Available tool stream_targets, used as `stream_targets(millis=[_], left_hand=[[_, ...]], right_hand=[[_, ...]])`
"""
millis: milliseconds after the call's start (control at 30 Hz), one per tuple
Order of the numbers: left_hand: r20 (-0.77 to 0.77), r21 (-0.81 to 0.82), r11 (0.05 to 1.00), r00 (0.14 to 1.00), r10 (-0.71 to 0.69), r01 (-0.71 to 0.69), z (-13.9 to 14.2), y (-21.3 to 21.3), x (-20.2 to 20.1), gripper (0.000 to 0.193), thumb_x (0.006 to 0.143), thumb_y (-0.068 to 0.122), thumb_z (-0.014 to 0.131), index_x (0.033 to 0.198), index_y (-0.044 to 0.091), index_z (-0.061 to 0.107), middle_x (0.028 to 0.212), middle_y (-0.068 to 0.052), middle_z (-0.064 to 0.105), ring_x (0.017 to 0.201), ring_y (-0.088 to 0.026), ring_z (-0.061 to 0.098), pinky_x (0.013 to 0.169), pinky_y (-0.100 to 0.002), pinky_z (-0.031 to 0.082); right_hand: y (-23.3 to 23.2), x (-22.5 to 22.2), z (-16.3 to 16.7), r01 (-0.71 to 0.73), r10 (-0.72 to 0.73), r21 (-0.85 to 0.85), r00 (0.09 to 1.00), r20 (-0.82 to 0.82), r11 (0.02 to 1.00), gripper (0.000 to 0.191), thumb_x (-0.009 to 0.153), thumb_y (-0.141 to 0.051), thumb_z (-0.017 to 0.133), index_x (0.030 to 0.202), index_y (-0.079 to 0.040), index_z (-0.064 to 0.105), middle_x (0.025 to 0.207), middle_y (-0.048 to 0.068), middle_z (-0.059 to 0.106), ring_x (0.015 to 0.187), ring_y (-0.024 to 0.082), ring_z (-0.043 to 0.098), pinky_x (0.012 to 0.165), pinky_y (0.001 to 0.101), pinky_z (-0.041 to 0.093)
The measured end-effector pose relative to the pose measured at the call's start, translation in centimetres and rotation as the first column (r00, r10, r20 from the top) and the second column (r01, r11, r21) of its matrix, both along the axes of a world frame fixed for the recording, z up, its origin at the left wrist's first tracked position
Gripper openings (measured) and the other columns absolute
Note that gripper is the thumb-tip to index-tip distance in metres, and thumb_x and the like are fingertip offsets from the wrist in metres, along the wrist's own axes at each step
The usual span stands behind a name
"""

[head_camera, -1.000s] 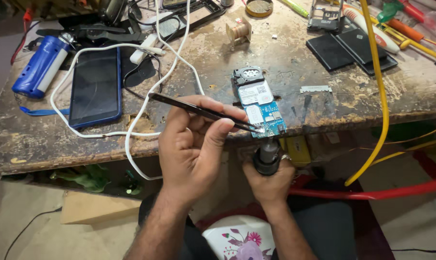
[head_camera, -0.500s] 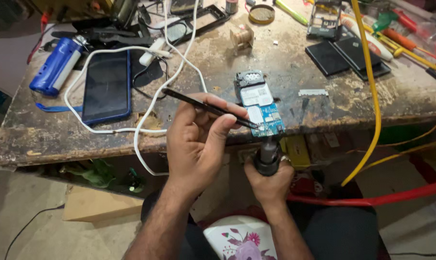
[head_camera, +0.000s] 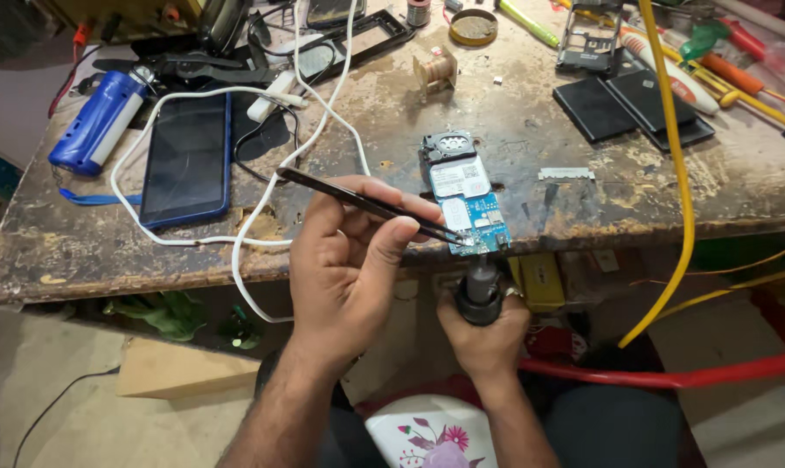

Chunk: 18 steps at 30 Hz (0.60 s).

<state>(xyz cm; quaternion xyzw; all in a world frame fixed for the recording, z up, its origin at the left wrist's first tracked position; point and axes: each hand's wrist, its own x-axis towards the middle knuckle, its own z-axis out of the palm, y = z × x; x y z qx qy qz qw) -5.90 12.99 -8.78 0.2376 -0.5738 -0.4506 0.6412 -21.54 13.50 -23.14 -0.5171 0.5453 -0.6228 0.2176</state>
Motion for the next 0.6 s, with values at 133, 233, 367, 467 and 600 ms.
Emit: stream_targets(millis=[133, 233, 367, 467, 600], left_hand=[[0.0, 0.004, 1.0, 1.0, 0.021, -0.021, 0.03, 0.05, 0.01, 0.021, 0.107, -0.002, 0.06, 0.124, 0.002, 0.049, 0.116, -0.016, 0.073, 0.108, -0.017, 0.071, 0.097, -0.031, 0.06], [-0.018, -0.009, 1.0, 1.0, 0.008, -0.008, -0.03, -0.06, -0.09, 0.02, 0.108, -0.002, 0.059, 0.125, 0.001, 0.049, 0.116, -0.016, 0.072, 0.109, -0.017, 0.071, 0.099, -0.032, 0.06], [0.027, -0.001, 1.0, 0.999, 0.032, -0.032, -0.09, -0.1, -0.02, 0.021, 0.107, -0.003, 0.06, 0.124, 0.001, 0.049, 0.115, -0.017, 0.073, 0.106, -0.017, 0.071, 0.096, -0.031, 0.06], [-0.026, -0.017, 1.0, 1.0, -0.01, 0.009, -0.15, -0.12, -0.08, 0.02, 0.108, -0.003, 0.059, 0.125, 0.001, 0.048, 0.118, -0.017, 0.072, 0.11, -0.018, 0.07, 0.1, -0.033, 0.06], [-0.022, 0.004, 1.0, 1.0, 0.007, -0.007, -0.22, -0.12, -0.17, 0.021, 0.107, -0.003, 0.059, 0.125, 0.001, 0.048, 0.116, -0.017, 0.072, 0.108, -0.018, 0.071, 0.098, -0.033, 0.06]], right_hand=[[0.24, 0.12, 0.4, -0.009, 0.009, 0.016, 1.0, -0.005, 1.0, 0.018, 0.074, -0.011, 0.082, 0.084, -0.003, 0.07, 0.075, 0.003, 0.073, 0.067, 0.012, 0.07, 0.065, 0.0308, 0.057], [0.17, 0.35, 0.54, -0.034, 0.034, -0.003, 0.999, 0.021, 0.999, 0.016, 0.075, -0.01, 0.081, 0.087, -0.003, 0.072, 0.078, 0.003, 0.075, 0.069, 0.011, 0.071, 0.067, 0.0303, 0.058], [-0.14, 0.46, 0.64, -0.057, 0.061, -0.073, 0.996, 0.065, 0.996, 0.016, 0.077, -0.01, 0.079, 0.09, -0.003, 0.072, 0.082, 0.003, 0.075, 0.073, 0.011, 0.071, 0.071, 0.0299, 0.058], [-0.02, -0.02, 0.8, -0.014, 0.014, -0.019, 1.0, -0.012, 1.0, 0.017, 0.075, -0.011, 0.082, 0.086, -0.003, 0.071, 0.076, 0.004, 0.074, 0.068, 0.011, 0.07, 0.067, 0.0306, 0.058], [0.09, -0.24, 0.83, 0.041, -0.038, 0.06, 0.998, -0.056, 0.997, 0.021, 0.072, -0.014, 0.085, 0.082, -0.002, 0.07, 0.071, 0.005, 0.073, 0.063, 0.012, 0.069, 0.062, 0.0319, 0.056]])
